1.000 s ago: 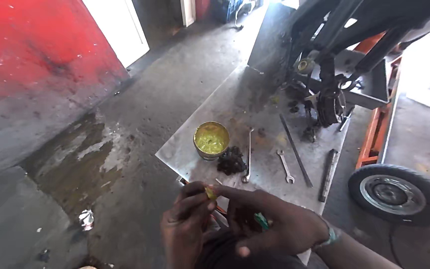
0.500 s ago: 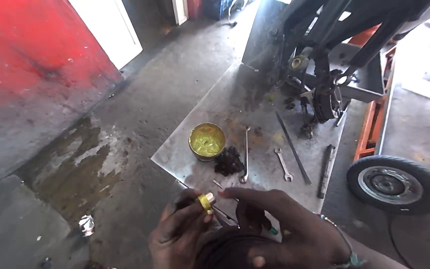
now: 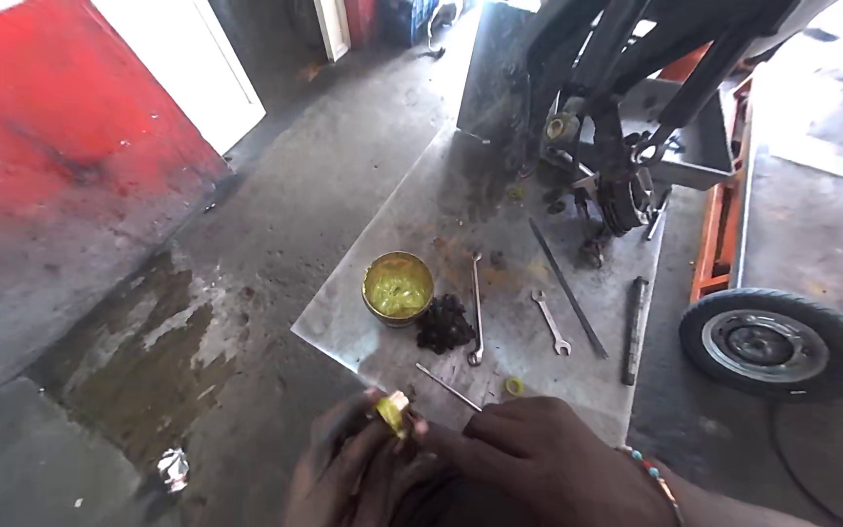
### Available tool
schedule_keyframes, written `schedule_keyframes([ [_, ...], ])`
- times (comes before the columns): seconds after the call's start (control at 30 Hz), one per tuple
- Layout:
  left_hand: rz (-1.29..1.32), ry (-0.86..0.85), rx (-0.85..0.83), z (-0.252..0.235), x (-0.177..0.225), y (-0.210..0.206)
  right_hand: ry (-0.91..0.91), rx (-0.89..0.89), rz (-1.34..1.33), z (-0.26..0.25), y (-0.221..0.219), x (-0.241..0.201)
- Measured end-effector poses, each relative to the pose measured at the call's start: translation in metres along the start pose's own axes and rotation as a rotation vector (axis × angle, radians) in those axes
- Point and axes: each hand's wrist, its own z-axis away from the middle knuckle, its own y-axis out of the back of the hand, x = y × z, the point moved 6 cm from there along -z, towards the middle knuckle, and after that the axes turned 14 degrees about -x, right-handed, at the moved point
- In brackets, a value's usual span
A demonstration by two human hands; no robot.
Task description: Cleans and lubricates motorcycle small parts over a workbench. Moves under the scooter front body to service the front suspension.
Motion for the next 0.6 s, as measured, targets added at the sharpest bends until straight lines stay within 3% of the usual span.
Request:
schedule_keyframes([
  [0.17, -0.077, -0.047, -0.042, -0.005, 0.01, 0.0, -0.019, 0.013, -0.101, -0.01, 0.005, 0.004],
  [0.3, -0.129, -0.07, 0.0, -0.006, 0.014, 0.003, -0.026, -0.007, 0.005, -0.011, -0.004, 0.0],
  [0.43, -0.191, -0.084, -0.009, -0.005, 0.011, 0.001, -0.021, 0.081, 0.007, -0.003, 0.006, 0.0],
  [0.6, -0.317, -0.222, -0.058, -0.014, 0.024, -0.001, -0.072, 0.016, 0.052, -0.014, 0.0, -0.002],
])
